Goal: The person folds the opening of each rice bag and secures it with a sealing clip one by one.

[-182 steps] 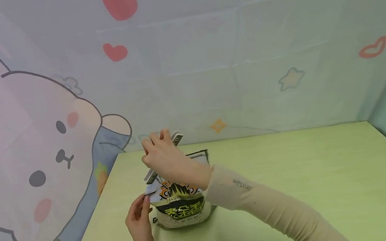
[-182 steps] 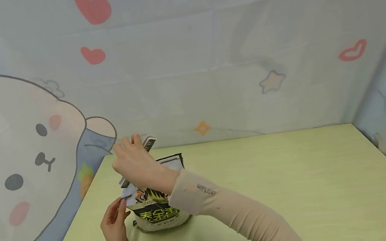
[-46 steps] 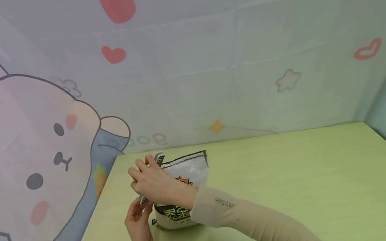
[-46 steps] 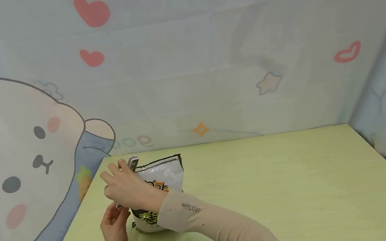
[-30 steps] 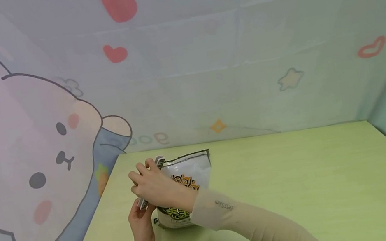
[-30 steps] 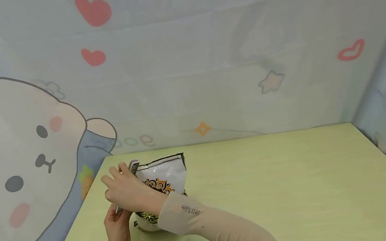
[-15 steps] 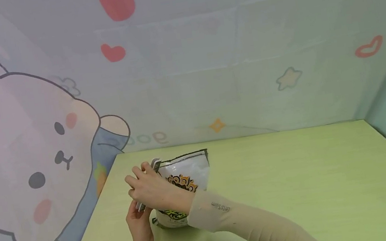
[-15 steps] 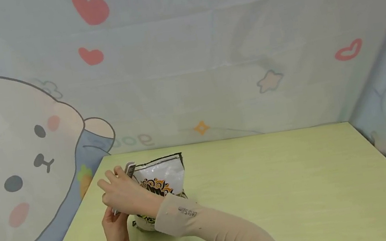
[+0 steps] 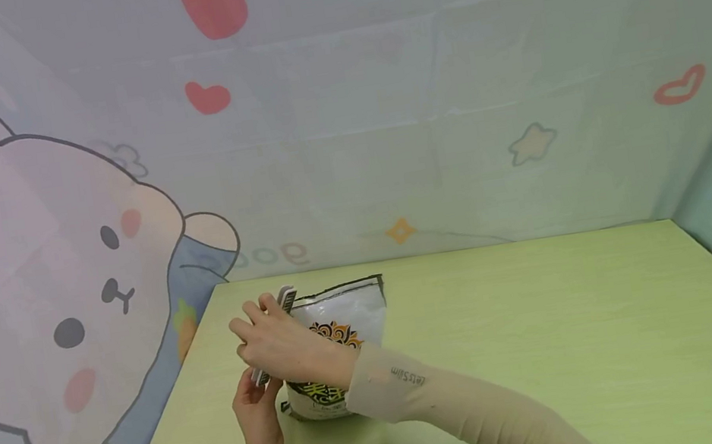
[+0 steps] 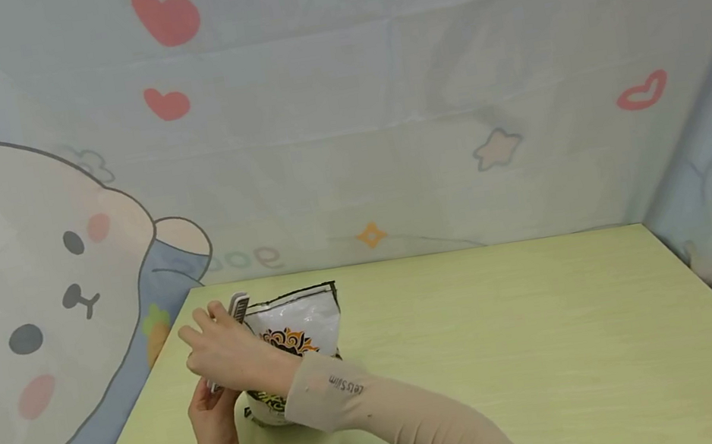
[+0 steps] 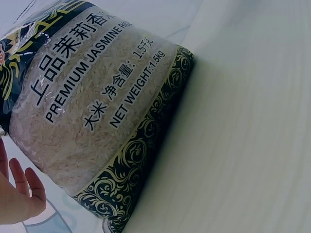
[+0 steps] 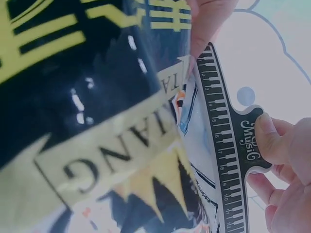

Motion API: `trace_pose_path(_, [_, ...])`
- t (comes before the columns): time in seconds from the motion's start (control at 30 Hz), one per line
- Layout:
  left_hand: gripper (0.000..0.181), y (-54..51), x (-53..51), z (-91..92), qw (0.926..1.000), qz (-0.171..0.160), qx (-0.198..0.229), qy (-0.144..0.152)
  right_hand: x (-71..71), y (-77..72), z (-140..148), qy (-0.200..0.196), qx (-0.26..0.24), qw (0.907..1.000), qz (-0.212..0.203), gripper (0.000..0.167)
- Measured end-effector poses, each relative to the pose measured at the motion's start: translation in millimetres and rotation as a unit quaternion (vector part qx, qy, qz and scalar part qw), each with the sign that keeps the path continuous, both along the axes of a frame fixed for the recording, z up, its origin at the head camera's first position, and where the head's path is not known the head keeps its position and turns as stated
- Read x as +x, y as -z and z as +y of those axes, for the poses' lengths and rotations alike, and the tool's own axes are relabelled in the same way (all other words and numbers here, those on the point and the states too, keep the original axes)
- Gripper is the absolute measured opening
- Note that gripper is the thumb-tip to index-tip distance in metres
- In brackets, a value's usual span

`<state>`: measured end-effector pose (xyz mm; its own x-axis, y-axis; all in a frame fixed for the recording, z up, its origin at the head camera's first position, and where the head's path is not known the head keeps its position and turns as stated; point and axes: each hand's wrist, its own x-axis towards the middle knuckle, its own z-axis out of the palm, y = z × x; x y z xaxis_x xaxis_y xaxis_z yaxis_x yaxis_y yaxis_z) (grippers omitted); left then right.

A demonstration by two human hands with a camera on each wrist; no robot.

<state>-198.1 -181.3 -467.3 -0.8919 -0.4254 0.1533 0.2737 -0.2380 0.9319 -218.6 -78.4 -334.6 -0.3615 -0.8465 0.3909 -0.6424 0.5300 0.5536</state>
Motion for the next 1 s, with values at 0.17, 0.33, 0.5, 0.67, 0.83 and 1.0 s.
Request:
trace_pose_path(0.17, [0.031, 2.0, -1.3, -0.1, 1.0, 0.0, 0.001, -0.006, 0.4, 1.4, 0.0, 0.002, 0.002, 1.0, 0.005, 0.013])
trace_pose_path(0.33, [0.03, 3.1, -2.4, 0.6, 1.0, 0.001, -0.001, -0.007, -1.3, 4.7, 0.4, 0.0, 0.004, 0.9999, 0.013, 0.012])
trace_pose_path(0.5, [0.03, 4.8, -4.9, 1.4, 1.0, 0.007, 0.0, -0.003, -4.4, 10.2, 1.3, -0.005, 0.007, 0.9999, 0.013, 0.011])
trace_pose_path(0.67, [0.028, 5.9, -5.2, 1.1, 1.0, 0.005, -0.008, -0.003, -4.9, 11.5, 1.6, -0.007, 0.004, 0.9996, 0.028, 0.01])
trace_pose_path(0.83, [0.027, 6.2, -4.8, 0.6, 0.9997, -0.004, -0.021, -0.014, -5.6, 12.5, 2.8, -0.011, -0.001, 0.9992, 0.038, 0.011])
trace_pose_path(1.0, [0.02, 5.9, -4.1, 0.7, 0.9986, -0.011, -0.044, -0.025, -6.7, 12.1, 8.2, -0.015, 0.001, 0.9997, 0.018, 0.014])
